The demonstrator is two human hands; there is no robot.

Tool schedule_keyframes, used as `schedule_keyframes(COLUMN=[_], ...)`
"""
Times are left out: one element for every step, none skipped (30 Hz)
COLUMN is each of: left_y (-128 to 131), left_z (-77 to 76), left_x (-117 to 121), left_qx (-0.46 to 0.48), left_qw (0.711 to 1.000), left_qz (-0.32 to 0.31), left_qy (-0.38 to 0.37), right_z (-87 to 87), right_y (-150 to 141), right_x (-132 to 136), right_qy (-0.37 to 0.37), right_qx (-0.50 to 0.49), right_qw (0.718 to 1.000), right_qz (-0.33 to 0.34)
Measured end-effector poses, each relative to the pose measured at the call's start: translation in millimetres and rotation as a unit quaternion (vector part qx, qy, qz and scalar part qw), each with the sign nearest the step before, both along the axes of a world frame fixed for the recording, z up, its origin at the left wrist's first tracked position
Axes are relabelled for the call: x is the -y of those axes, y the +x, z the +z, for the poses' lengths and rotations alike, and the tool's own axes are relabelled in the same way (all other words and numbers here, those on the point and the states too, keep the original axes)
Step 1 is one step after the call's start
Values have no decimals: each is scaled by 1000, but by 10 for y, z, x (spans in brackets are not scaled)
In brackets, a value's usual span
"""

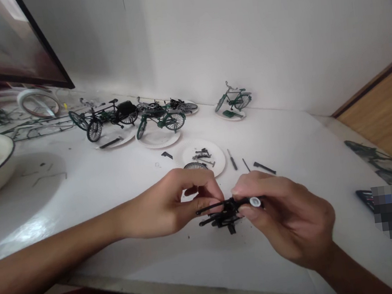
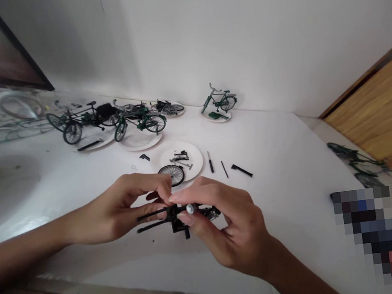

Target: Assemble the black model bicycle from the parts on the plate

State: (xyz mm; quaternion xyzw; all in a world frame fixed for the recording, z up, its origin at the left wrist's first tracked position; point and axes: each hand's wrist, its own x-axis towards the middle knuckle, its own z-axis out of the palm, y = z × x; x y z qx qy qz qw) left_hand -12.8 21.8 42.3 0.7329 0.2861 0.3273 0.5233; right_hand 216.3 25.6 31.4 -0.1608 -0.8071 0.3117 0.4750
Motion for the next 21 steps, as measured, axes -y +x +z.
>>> schedule_keyframes(left_y=[6,12,19,25,31,37,41,43,44,42,38,33,28,22,18,16,16,19,25,33,43], left_z=[-10,-20,-30,-41,-54,-70,-88,-110,-134,-158,-182,-204,-222,-236,-246,-253,-257,-259,-260,-261,-262], left_x=[1,2,1,-1,-5,-11,-20,-31,-45,-61,-79,-97,-115,-131,-145,-155,-160,-160,-154,-144,-129], left_qx=[9,16,23,31,42,53,67,82,96,106,112,113,110,102,94,86,77,67,57,48,37], left_qw=[1000,999,998,996,994,990,985,980,975,970,966,964,963,964,965,968,971,975,979,983,987], left_qz=[-5,-9,-14,-19,-24,-29,-36,-44,-53,-62,-69,-74,-75,-73,-70,-66,-61,-53,-38,-20,3], left_qy=[-19,-36,-55,-78,-102,-128,-153,-175,-194,-209,-221,-230,-235,-236,-233,-227,-218,-205,-191,-175,-155], right_z=[2,4,6,8,10,12,14,17,19,20,19,14,7,-4,-18,-33,-49,-65,-79,-91,-102], right_y=[1,3,4,7,11,16,23,30,38,46,56,66,76,85,94,101,106,109,109,108,106], right_x=[-1,-1,0,3,8,13,17,19,17,10,-2,-19,-41,-67,-94,-122,-149,-173,-194,-212,-226], right_qy=[1,-2,-13,-33,-57,-83,-107,-127,-137,-139,-135,-128,-119,-112,-110,-113,-121,-131,-138,-146,-155], right_qx=[0,-2,-2,0,3,8,14,20,26,32,40,51,62,74,87,97,107,116,123,129,134], right_qw=[1000,1000,1000,999,998,997,994,992,990,990,990,990,991,991,990,989,987,984,982,980,978], right_qz=[3,5,7,7,6,6,9,11,14,15,15,12,9,5,0,-6,-13,-20,-26,-32,-37])
